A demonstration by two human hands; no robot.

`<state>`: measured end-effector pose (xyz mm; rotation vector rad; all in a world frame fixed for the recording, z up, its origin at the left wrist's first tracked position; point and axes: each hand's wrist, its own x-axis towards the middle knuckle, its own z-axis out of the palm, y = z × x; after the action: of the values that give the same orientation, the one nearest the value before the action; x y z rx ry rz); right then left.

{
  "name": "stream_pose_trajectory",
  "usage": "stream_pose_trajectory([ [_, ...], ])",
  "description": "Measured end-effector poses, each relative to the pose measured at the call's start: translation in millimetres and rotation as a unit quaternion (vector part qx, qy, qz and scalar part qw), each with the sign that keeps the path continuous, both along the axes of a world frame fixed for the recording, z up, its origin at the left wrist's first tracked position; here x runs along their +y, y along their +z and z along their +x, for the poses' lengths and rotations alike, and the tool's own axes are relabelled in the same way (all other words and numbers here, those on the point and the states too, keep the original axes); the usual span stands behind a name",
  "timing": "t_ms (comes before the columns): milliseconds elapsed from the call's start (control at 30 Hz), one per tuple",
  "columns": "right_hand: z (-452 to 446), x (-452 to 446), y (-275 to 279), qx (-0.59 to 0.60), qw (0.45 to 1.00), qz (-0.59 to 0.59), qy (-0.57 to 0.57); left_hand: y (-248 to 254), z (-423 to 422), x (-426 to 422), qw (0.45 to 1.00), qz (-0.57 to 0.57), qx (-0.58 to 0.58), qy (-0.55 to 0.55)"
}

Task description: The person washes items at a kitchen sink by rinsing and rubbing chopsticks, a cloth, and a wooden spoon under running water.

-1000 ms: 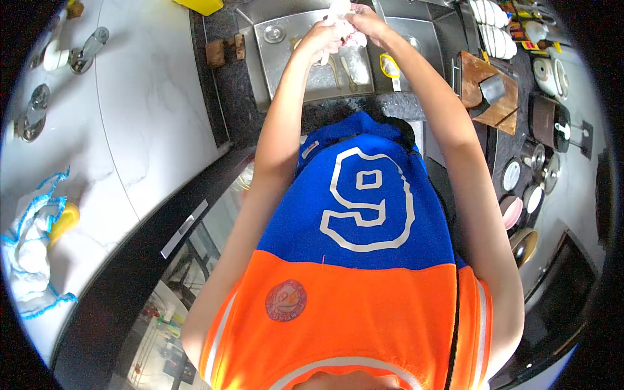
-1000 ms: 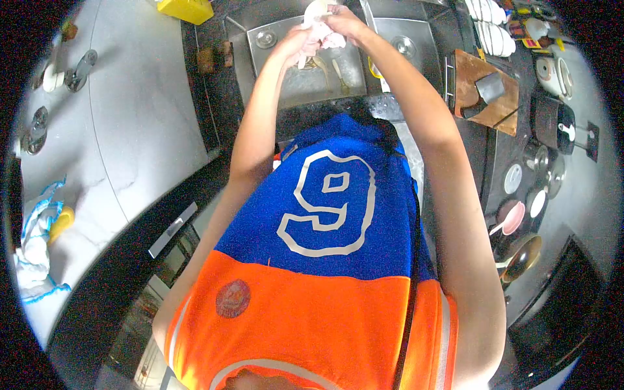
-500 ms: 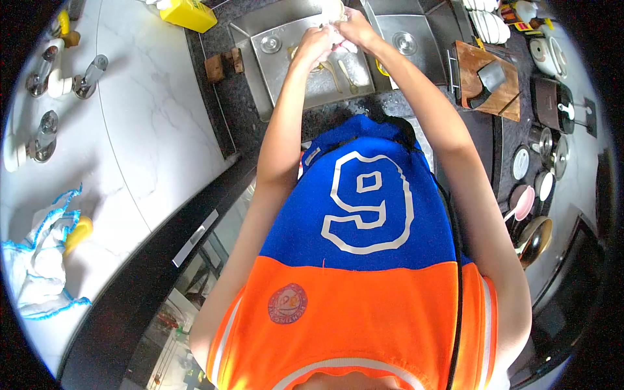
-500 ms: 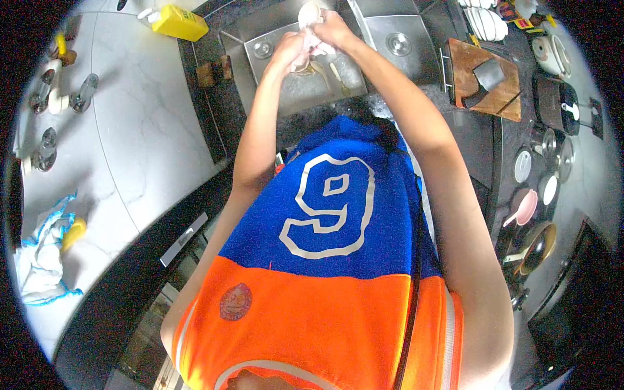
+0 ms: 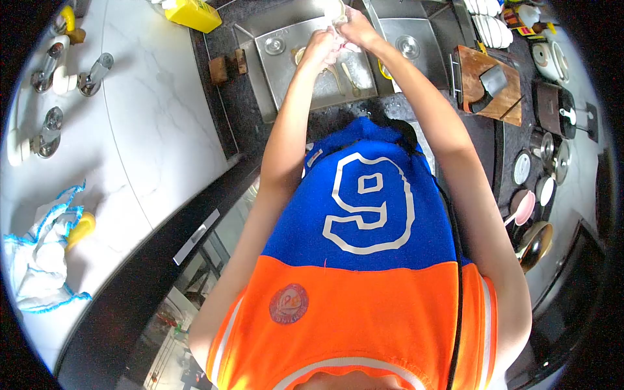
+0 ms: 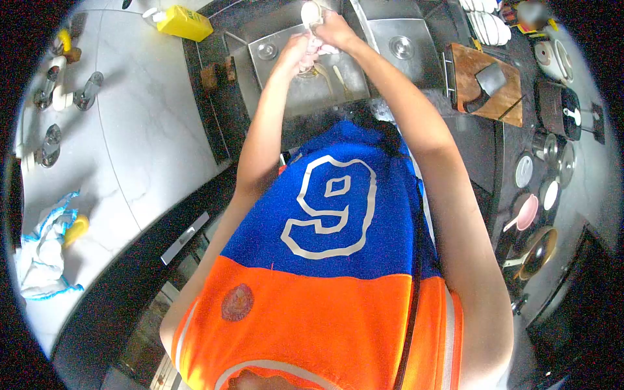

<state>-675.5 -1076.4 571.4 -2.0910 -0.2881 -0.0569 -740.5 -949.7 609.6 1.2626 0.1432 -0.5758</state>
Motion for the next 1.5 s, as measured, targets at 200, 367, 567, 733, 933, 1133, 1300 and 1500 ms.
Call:
stream_pose_trajectory([
  [200,-34.9,0.7,73.2,-0.016,0.998,-0.029,-0.045,-3.3,-2.7,-9.5,0.997,-0.013,-0.003,0.082],
  [367,-40.4,6.6,100.1,0.119,0.944,-0.304,-0.04,2.6,-10.4,-8.1,0.998,0.052,0.002,0.025],
  [567,-36.3,8.7,50.6,-0.01,0.977,-0.213,0.022,-11.9,9.8,-7.1,0.986,0.102,-0.075,0.106],
  [733,-30.2,4.0,51.9,0.072,0.977,-0.202,-0.001,-35.2,15.4,2.1,0.922,0.277,-0.208,0.175],
  [933,-45.2,19.3,51.3,-0.029,0.955,-0.293,-0.028,-17.5,15.4,13.7,0.921,0.335,-0.104,0.169],
  [1133,-42.4,44.7,23.0,0.096,0.986,0.112,0.082,-24.6,6.8,42.0,0.846,0.414,-0.286,0.177],
  [1300,-39.7,85.7,-26.9,0.223,0.927,0.301,0.025,-7.6,-12.7,60.1,0.882,0.337,-0.195,0.265],
  [1500,-76.0,174.9,-86.6,0.27,0.893,0.3,0.201,-36.1,-16.9,83.8,0.816,0.373,-0.284,0.339],
])
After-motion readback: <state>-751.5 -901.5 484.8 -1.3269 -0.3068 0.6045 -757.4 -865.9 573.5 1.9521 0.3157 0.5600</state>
